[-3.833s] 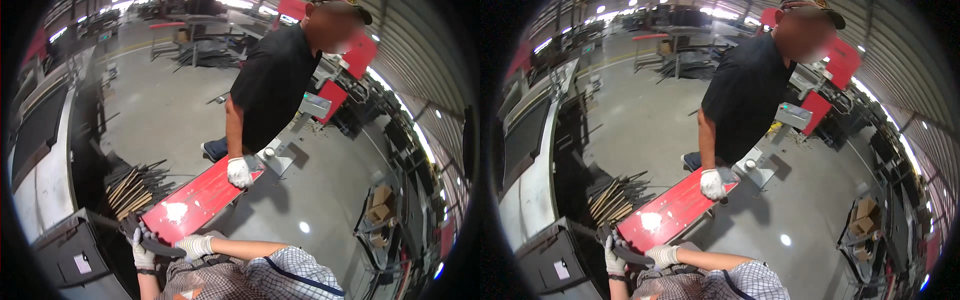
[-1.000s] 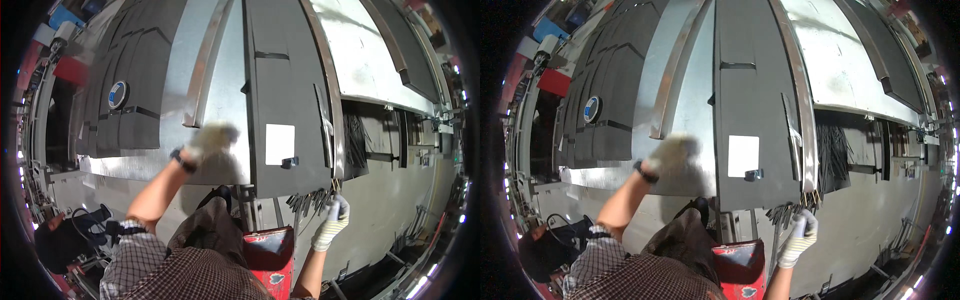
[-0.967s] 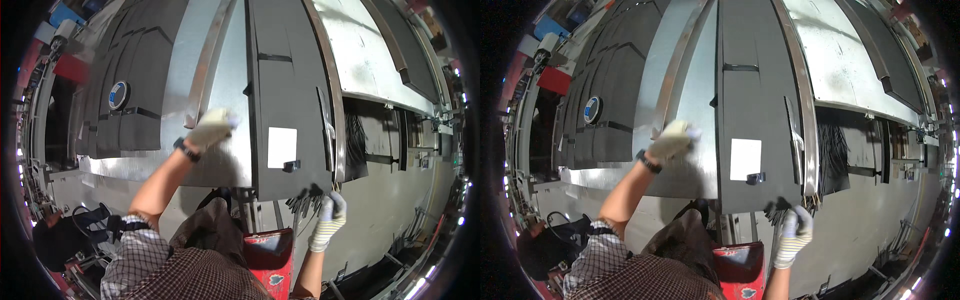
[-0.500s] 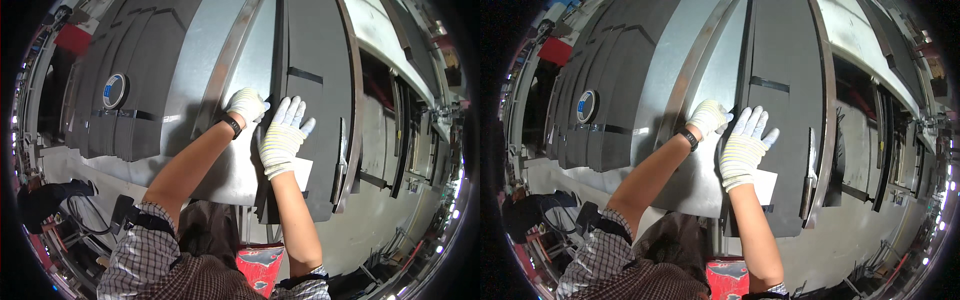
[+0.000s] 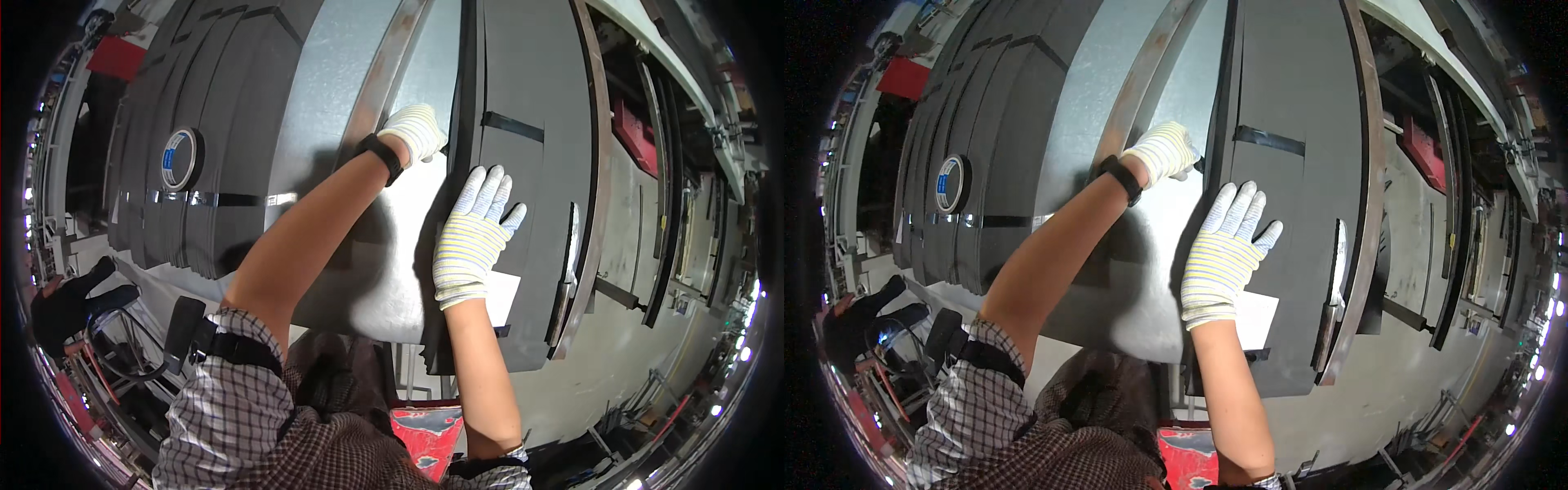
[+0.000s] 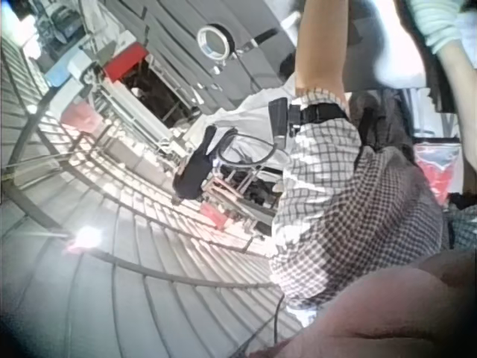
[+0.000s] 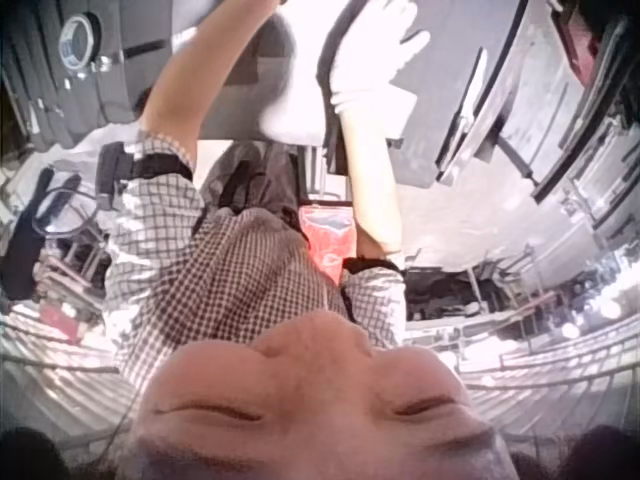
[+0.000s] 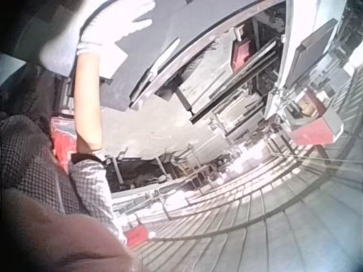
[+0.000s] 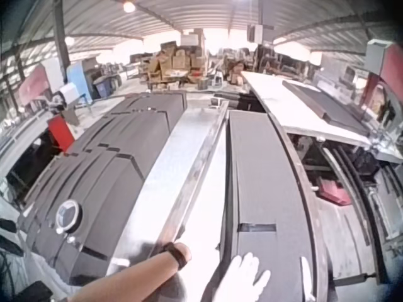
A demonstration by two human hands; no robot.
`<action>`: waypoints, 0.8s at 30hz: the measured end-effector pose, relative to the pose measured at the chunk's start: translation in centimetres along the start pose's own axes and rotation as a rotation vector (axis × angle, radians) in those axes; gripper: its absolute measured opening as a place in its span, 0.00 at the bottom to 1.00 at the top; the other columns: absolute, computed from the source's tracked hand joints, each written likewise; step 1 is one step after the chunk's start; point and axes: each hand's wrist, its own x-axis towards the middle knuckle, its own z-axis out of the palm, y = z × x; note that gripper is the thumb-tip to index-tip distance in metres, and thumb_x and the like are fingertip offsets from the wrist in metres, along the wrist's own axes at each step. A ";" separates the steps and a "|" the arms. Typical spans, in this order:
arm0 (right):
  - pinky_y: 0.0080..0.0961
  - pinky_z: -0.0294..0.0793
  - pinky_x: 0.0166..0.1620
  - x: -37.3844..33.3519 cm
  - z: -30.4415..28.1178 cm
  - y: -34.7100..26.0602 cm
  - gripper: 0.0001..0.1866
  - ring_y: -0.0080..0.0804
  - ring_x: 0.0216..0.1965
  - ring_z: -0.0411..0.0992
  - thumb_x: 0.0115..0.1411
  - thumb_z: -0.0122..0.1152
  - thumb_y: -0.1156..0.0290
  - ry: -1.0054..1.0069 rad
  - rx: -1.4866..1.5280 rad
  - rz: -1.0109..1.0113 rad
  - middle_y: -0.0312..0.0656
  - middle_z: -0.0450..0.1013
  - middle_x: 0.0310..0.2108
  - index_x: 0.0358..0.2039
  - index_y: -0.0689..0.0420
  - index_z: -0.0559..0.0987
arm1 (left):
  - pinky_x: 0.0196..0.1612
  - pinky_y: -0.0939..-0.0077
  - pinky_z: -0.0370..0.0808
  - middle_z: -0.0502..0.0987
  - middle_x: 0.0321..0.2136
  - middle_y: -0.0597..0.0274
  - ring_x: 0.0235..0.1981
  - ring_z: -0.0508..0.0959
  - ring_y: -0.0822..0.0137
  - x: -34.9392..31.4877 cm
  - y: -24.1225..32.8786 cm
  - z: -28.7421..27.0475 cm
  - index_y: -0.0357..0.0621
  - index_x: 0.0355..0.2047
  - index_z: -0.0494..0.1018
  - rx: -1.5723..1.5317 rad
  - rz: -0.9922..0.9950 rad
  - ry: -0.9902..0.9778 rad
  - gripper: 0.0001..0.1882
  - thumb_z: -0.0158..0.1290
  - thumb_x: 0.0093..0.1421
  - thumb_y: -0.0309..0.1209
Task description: Bundling long grey building panels using adhesive tape in a factory setting.
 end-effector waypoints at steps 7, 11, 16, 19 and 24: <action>0.63 0.45 0.68 0.0 -0.2 0.0 0.31 0.49 0.71 0.51 0.62 0.45 0.75 -0.015 -0.016 0.012 0.52 0.53 0.69 0.66 0.62 0.58 | 0.49 0.57 0.76 0.80 0.38 0.38 0.44 0.80 0.42 2.6 1.1 -2.3 0.37 0.38 0.80 -0.022 -0.035 0.314 0.18 0.56 0.57 0.40; 0.63 0.44 0.68 0.0 -0.4 -0.3 0.31 0.49 0.71 0.51 0.62 0.45 0.75 -0.023 -0.016 0.003 0.53 0.53 0.69 0.67 0.62 0.57 | 0.48 0.58 0.77 0.81 0.35 0.40 0.41 0.82 0.46 4.7 -0.2 -2.9 0.34 0.37 0.79 0.014 0.061 0.406 0.19 0.56 0.58 0.41; 0.64 0.45 0.68 0.1 -0.1 0.4 0.32 0.49 0.70 0.52 0.61 0.46 0.76 -0.032 -0.031 0.020 0.53 0.53 0.69 0.67 0.61 0.57 | 0.46 0.63 0.78 0.82 0.35 0.44 0.40 0.82 0.49 2.0 2.0 -5.0 0.32 0.38 0.78 -0.344 0.006 0.226 0.18 0.58 0.57 0.38; 0.65 0.44 0.67 0.2 0.1 0.1 0.32 0.48 0.70 0.52 0.61 0.47 0.75 -0.029 -0.036 0.012 0.53 0.53 0.69 0.67 0.61 0.57 | 0.44 0.62 0.77 0.82 0.33 0.45 0.37 0.81 0.47 0.6 0.7 -5.6 0.36 0.39 0.79 0.131 0.222 0.413 0.16 0.60 0.55 0.35; 0.66 0.43 0.67 0.3 0.1 0.2 0.32 0.49 0.70 0.52 0.62 0.46 0.74 -0.040 -0.012 0.025 0.53 0.52 0.70 0.68 0.61 0.57 | 0.43 0.63 0.79 0.81 0.31 0.49 0.39 0.82 0.55 1.5 -0.4 -4.0 0.35 0.39 0.77 0.126 0.623 0.108 0.16 0.60 0.57 0.36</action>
